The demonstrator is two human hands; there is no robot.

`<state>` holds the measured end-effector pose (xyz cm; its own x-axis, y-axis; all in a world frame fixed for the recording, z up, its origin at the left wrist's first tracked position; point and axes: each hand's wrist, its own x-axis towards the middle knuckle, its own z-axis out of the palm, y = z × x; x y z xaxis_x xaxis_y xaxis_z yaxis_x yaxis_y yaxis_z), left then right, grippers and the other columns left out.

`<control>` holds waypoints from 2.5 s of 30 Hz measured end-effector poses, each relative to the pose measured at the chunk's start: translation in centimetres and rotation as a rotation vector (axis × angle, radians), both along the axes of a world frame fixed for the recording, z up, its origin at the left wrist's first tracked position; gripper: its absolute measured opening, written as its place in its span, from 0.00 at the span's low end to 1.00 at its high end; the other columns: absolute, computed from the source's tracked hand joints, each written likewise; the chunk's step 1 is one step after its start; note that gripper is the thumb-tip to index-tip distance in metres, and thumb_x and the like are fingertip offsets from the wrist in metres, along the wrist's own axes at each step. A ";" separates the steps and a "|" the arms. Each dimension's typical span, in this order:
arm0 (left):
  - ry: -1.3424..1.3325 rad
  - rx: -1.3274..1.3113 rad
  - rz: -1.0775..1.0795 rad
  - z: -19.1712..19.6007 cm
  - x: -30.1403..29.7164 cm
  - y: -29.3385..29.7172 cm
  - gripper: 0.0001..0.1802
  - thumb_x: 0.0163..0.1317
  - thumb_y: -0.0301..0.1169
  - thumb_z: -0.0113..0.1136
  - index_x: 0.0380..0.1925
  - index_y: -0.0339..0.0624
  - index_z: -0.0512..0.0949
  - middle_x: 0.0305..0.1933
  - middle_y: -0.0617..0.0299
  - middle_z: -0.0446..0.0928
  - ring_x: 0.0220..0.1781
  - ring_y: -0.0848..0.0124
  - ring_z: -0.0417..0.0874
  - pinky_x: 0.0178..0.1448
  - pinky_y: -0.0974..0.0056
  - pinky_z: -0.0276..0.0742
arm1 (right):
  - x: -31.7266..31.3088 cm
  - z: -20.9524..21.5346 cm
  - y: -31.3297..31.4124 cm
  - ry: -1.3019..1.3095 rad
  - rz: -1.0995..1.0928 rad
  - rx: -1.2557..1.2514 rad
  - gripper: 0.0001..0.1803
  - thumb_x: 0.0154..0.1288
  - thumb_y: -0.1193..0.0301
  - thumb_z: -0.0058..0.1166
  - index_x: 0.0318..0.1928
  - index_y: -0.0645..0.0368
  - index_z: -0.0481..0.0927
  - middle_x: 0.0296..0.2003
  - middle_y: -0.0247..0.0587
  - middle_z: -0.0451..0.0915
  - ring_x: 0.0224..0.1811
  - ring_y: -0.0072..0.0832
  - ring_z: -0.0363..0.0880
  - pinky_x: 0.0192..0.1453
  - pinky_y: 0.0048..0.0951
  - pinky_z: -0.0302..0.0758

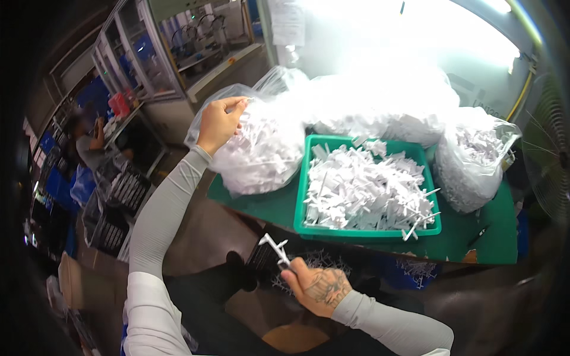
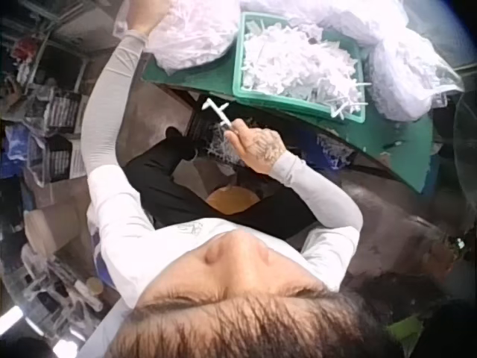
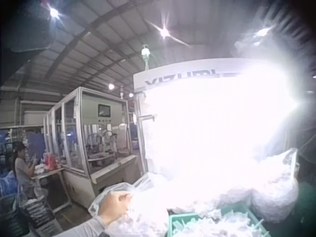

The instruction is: The person trims and assembles small white plastic lighting components using pliers at a factory workstation.

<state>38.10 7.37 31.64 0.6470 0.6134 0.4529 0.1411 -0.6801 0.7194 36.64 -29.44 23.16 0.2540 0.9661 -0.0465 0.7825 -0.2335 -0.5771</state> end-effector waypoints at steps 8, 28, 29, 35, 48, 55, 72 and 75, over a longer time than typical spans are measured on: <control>0.236 0.409 0.407 -0.4 13.5 6.5 0.14 0.68 0.37 0.58 0.38 0.38 0.86 0.35 0.54 0.86 0.36 0.58 0.86 0.46 0.56 0.81 | 0.0 -2.4 0.7 0.007 0.131 -0.213 0.21 0.77 0.52 0.39 0.47 0.58 0.71 0.23 0.52 0.83 0.25 0.51 0.84 0.31 0.52 0.79; 0.213 0.248 -0.613 -1.3 9.7 -11.3 0.08 0.61 0.28 0.64 0.39 0.37 0.82 0.40 0.52 0.85 0.45 0.63 0.86 0.53 0.61 0.81 | 1.3 -0.9 -0.3 -0.010 0.080 -0.342 0.26 0.77 0.51 0.36 0.54 0.59 0.76 0.40 0.54 0.85 0.45 0.50 0.85 0.53 0.50 0.78; 0.210 0.253 -0.612 -1.2 9.0 -11.9 0.08 0.61 0.28 0.64 0.39 0.37 0.82 0.40 0.52 0.85 0.45 0.63 0.86 0.53 0.61 0.81 | 1.3 -0.5 -0.3 0.006 0.070 -0.341 0.26 0.77 0.51 0.35 0.54 0.59 0.76 0.40 0.54 0.85 0.45 0.51 0.85 0.53 0.50 0.78; -0.322 0.118 -0.351 -0.4 3.2 -15.4 0.09 0.62 0.23 0.65 0.42 0.38 0.78 0.42 0.54 0.81 0.44 0.60 0.85 0.51 0.63 0.82 | 2.2 0.7 -0.3 0.264 -0.112 0.030 0.25 0.76 0.48 0.40 0.50 0.57 0.77 0.38 0.53 0.85 0.44 0.53 0.83 0.48 0.47 0.78; -0.260 -0.605 -0.417 -4.9 -10.7 -22.0 0.15 0.66 0.25 0.65 0.51 0.35 0.77 0.50 0.58 0.81 0.50 0.73 0.82 0.52 0.66 0.80 | 3.4 3.0 0.2 1.063 -0.377 0.704 0.17 0.68 0.74 0.62 0.54 0.64 0.74 0.41 0.44 0.85 0.38 0.20 0.83 0.40 0.23 0.80; -0.089 -0.972 -0.474 -5.6 -12.5 -19.6 0.11 0.72 0.29 0.59 0.49 0.34 0.74 0.50 0.52 0.83 0.52 0.70 0.84 0.57 0.66 0.81 | 2.4 1.6 -0.1 0.887 -0.309 0.639 0.21 0.81 0.59 0.36 0.61 0.61 0.68 0.37 0.38 0.82 0.33 0.19 0.76 0.43 0.23 0.71; -0.149 -1.121 -0.550 -6.5 -13.7 -20.4 0.12 0.72 0.28 0.59 0.51 0.34 0.74 0.53 0.54 0.82 0.56 0.74 0.81 0.63 0.69 0.75 | 0.7 1.3 0.5 0.429 -0.153 0.287 0.15 0.78 0.69 0.45 0.59 0.63 0.72 0.35 0.45 0.82 0.28 0.30 0.81 0.36 0.28 0.76; -0.136 -1.130 -0.528 -6.4 -13.7 -20.5 0.13 0.72 0.28 0.59 0.52 0.34 0.73 0.53 0.54 0.82 0.56 0.74 0.81 0.62 0.69 0.75 | 0.7 1.3 0.4 0.376 -0.151 0.286 0.15 0.78 0.70 0.46 0.58 0.64 0.72 0.42 0.47 0.83 0.29 0.33 0.82 0.37 0.29 0.77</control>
